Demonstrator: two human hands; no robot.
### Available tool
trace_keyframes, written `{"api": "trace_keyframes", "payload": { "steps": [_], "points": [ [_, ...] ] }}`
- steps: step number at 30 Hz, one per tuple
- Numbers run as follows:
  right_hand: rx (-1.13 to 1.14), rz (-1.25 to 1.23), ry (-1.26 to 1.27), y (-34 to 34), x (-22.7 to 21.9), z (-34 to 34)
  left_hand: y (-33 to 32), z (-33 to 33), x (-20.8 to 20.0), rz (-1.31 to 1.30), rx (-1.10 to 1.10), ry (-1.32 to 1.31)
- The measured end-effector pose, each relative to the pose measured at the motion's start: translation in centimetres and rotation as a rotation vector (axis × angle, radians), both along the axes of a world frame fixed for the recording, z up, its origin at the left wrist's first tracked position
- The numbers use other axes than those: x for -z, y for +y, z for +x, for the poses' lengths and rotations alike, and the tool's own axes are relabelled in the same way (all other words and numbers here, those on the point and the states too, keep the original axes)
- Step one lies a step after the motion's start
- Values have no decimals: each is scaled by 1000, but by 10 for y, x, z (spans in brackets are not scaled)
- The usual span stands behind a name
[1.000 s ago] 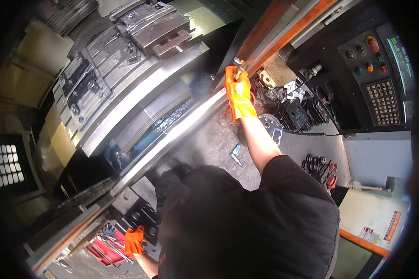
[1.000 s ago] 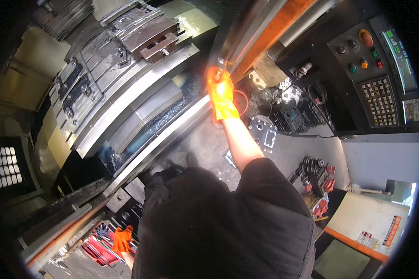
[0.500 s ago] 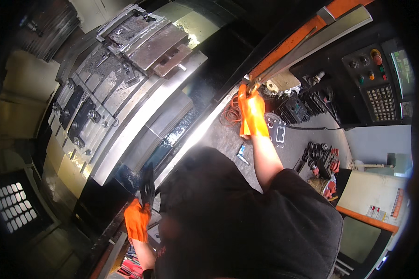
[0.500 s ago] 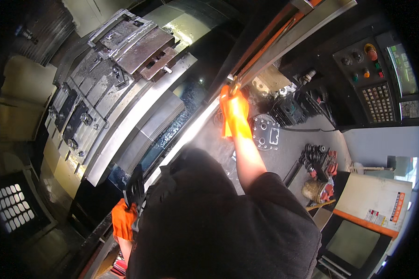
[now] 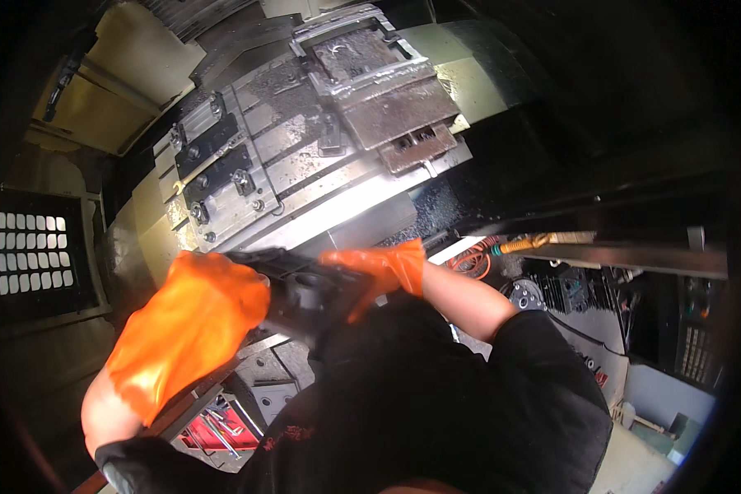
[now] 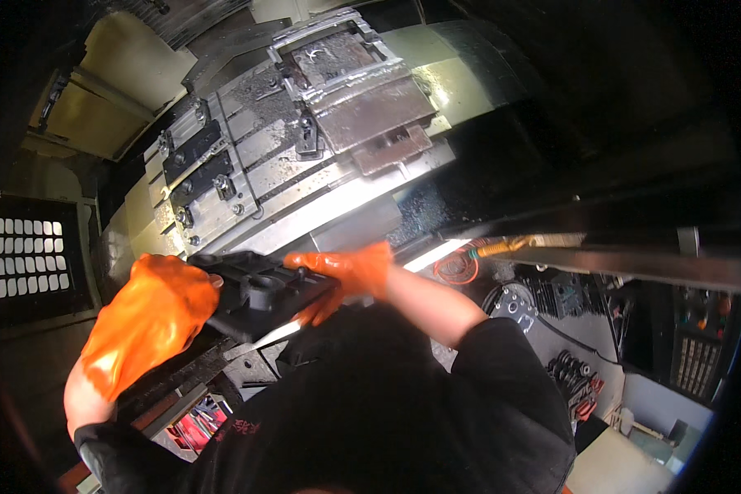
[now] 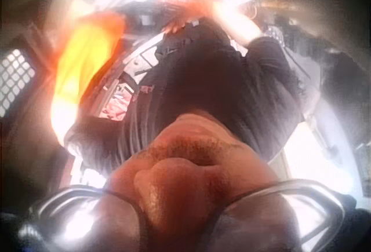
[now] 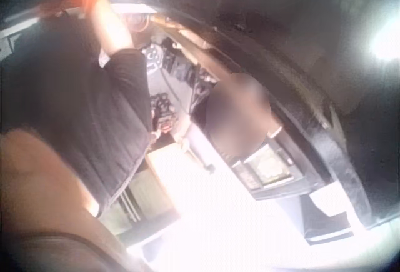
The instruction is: The person uses an air blow gun to remove debris from a metal part, then wipes the part with a cloth. They repeat this process on multiple metal parts, blowing and wiping each one before placing them on a machine table.
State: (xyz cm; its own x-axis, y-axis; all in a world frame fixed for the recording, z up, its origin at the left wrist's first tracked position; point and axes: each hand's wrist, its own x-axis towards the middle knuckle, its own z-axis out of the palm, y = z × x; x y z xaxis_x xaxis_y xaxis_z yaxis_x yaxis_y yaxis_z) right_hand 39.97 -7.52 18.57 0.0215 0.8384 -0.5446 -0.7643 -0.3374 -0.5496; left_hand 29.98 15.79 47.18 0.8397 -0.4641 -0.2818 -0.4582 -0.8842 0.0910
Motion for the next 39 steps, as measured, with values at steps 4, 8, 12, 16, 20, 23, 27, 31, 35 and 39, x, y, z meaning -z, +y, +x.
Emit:
{"api": "trace_keyframes", "payload": {
  "steps": [4,8,12,16,20,23,27,31,35,39],
  "points": [
    [232,361,19,12,-6,-8,-13,18,-42,221,-47,-283],
    [516,257,-685,-9,-67,64,6,22,-15,-68,-694,-764],
    [483,29,-1015,-29,-106,129,9,50,50,-1099,-1521,-330],
    [542,-427,-733,-22,-181,191,20,146,103,-1226,-1456,-98],
    [497,-542,-883,-22,-187,266,24,252,143,-1197,-1430,-141],
    [563,-597,-1134,-14,-173,322,29,328,169,-1244,-1258,18],
    [453,-720,-1278,-35,-106,412,32,402,199,-1021,-1130,196],
    [513,-700,-1242,-30,-75,429,26,427,234,-927,-1185,205],
    [448,-679,-1100,-30,-60,440,30,429,266,-921,-1199,163],
    [386,-775,-1126,-23,-66,432,28,422,251,-922,-1206,269]
  ]
}}
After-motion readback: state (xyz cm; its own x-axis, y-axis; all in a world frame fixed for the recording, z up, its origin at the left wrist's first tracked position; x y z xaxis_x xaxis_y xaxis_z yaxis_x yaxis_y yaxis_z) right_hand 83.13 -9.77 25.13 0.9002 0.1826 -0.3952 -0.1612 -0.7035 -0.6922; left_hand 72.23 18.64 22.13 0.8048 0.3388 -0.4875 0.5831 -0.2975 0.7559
